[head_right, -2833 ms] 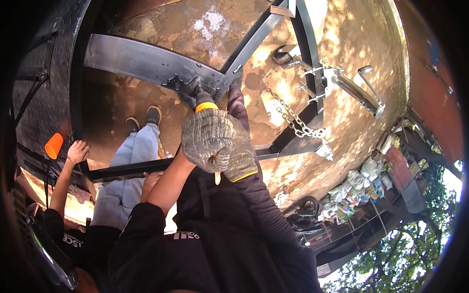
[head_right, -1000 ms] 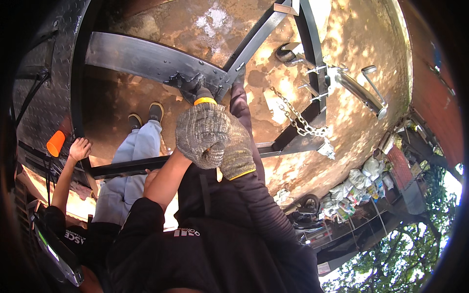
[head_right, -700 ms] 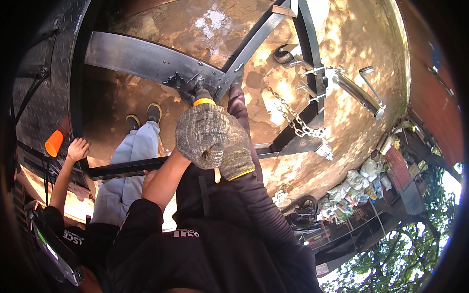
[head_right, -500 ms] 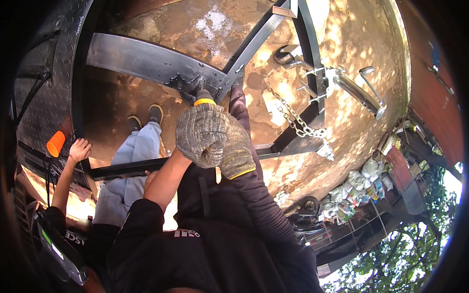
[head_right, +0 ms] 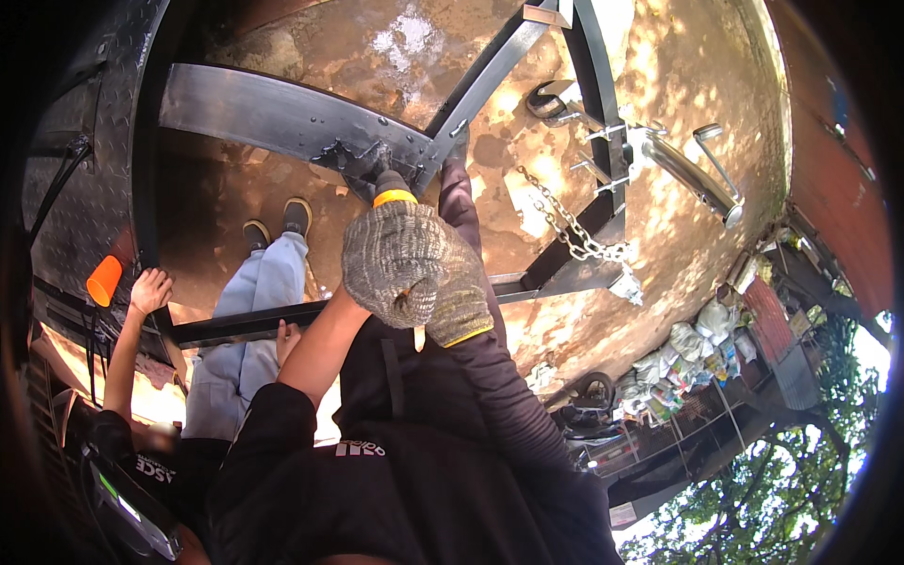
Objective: The person uses a yellow power drill to fasten bolts into a metal frame structure while another person assists by holding the frame steady. The task involves repeated drilling and repositioning of the frame to secure multiple joints.
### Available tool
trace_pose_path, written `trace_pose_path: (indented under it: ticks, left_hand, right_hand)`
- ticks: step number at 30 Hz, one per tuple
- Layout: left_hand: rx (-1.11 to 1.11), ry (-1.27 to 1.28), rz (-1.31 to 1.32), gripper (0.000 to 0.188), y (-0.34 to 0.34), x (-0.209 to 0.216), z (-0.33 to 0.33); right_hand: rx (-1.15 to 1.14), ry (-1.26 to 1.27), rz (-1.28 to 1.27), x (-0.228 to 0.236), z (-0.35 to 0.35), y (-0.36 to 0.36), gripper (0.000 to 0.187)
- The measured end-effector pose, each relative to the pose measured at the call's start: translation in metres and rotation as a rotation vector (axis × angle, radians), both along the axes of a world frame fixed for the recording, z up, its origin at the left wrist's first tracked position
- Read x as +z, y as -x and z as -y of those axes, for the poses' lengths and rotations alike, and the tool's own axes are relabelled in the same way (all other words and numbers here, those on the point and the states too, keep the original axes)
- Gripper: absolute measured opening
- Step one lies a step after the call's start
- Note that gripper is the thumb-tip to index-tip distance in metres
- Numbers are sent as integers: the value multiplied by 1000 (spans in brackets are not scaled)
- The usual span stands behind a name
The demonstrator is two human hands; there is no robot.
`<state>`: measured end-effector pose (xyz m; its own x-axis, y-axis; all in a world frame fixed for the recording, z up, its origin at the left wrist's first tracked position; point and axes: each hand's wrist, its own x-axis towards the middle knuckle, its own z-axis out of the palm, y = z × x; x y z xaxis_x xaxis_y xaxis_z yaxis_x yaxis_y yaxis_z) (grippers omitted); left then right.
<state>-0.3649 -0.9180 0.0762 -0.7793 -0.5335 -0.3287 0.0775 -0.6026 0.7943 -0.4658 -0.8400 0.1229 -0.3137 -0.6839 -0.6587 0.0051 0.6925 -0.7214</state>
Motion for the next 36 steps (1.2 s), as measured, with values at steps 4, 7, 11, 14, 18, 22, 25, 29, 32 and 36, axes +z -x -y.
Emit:
trace_pose_path:
  ticks: [4,7,11,14,18,22,25,29,32,36]
  left_hand:
    - [261,-1220,-907,35,-2,-20,-8]
    - [245,-1151,-940,37,1,-25,-13]
    - [264,-1333,-1004,37,3,-20,-7]
    - [264,-1383,-979,37,5,-13,1]
    - [294,-1325,-812,36,2,-15,-3]
    - [284,-1321,-831,36,5,-16,-2]
    - [318,-1092,-666,37,1,-15,-11]
    - [247,-1304,-885,38,3,-26,-8]
    - [223,-1115,-744,40,-1,-25,-12]
    - [194,-769,-507,41,-5,-21,-18]
  right_hand:
    - [459,-75,-388,-18,-38,-2,63]
    - [238,0,-226,-21,-32,4,62]
    - [106,-65,-24,-10,-16,3,61]
    - [218,-61,-116,-12,-20,1,60]
    - [-23,-12,131,-13,-18,0,60]
    - [274,-60,-174,-13,-25,4,63]
    - [204,-23,-125,-10,-16,5,65]
    - [130,-59,-4,-36,-27,9,65]
    - [110,-89,59,-36,-34,7,64]
    - [164,-73,45,-28,-30,6,63]
